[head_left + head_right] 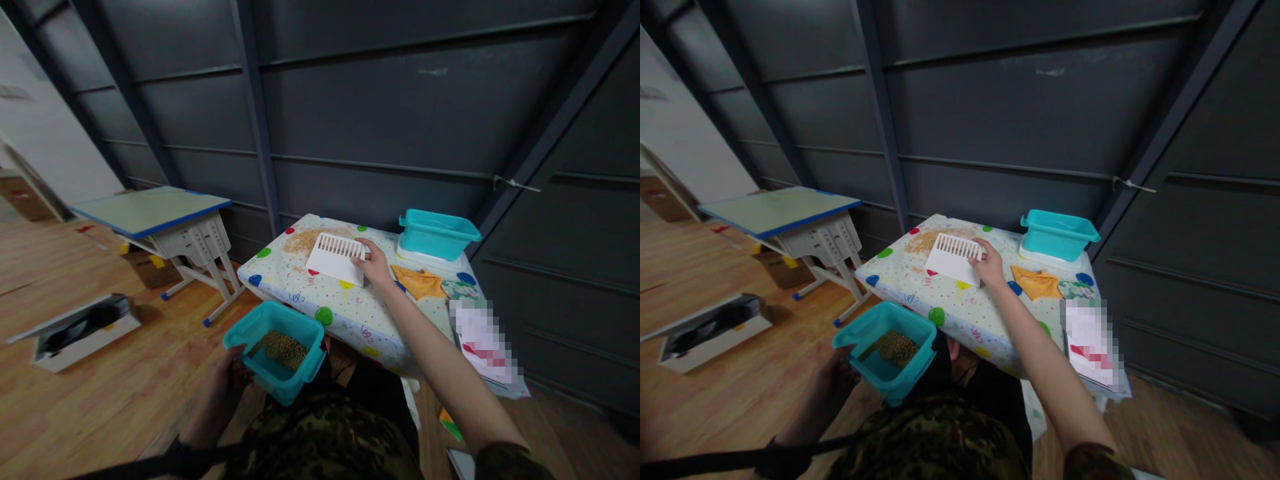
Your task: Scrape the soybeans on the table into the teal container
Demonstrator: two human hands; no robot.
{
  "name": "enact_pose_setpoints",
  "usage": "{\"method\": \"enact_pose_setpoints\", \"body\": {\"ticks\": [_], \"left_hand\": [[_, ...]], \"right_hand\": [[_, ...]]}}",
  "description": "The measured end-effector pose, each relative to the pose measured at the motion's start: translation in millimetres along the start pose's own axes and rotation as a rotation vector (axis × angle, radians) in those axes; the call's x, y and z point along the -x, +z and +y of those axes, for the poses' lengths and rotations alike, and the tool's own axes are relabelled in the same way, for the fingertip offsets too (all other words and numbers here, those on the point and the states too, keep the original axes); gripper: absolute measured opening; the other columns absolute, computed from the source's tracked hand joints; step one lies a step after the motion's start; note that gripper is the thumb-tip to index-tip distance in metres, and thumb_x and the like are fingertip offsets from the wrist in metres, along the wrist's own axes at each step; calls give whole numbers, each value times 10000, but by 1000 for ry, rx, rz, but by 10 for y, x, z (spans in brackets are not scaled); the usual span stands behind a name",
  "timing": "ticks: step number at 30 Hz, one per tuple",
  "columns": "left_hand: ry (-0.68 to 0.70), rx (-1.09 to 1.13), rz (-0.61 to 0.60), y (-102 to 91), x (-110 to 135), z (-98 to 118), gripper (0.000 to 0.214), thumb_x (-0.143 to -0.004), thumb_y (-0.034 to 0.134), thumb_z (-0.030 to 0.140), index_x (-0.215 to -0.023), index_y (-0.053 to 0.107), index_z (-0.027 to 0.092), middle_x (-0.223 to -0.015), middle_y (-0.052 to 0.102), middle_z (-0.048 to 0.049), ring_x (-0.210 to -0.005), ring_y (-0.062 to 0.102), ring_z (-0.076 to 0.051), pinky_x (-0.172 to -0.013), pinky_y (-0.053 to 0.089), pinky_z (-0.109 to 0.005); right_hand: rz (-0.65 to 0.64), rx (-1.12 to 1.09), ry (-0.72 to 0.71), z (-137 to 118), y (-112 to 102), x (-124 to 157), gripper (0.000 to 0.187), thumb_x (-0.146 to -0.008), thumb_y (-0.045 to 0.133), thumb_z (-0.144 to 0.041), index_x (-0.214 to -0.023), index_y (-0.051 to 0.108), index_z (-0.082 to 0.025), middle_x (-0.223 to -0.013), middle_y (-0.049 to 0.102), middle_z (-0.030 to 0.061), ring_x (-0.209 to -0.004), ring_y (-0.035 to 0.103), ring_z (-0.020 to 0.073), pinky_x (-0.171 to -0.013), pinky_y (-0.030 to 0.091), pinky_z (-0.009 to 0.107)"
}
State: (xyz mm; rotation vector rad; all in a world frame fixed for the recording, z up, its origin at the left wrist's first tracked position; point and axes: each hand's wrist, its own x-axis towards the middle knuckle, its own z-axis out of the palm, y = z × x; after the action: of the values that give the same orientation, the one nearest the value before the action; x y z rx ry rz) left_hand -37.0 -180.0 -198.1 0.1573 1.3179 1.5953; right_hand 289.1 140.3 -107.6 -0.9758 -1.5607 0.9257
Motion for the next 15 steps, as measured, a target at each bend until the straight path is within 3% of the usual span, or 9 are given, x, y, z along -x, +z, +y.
{"method": "enact_pose_setpoints", "body": {"ticks": [6,11,15], "left_hand": [[3,-9,-23,-34,4,-13,567,-614,1145,433,-618,595,295,-524,615,62,-505,651,-179,-532,583,-313],[24,-10,-33,-31,-3,-10,539,-571,1165,420,-616,646,280,-521,634,57,-514,660,-185,-526,580,-311],[30,8,-12,2,28,-20,581,-580,1159,419,-592,592,293,-485,557,82,-477,610,-162,-506,549,-301]], "right_hand": [[17,-52,-7,-9,90,20,652,-699,856,-262,-1350,885,-271,-1290,951,82,-987,872,296,-947,761,457],[15,-36,41,-9,53,10,691,-689,845,-258,-1378,894,-274,-1150,937,57,-953,861,305,-921,757,452],[43,-58,75,-8,27,20,715,-665,845,-244,-1378,898,-262,-1056,924,35,-895,840,292,-852,731,410]]}}
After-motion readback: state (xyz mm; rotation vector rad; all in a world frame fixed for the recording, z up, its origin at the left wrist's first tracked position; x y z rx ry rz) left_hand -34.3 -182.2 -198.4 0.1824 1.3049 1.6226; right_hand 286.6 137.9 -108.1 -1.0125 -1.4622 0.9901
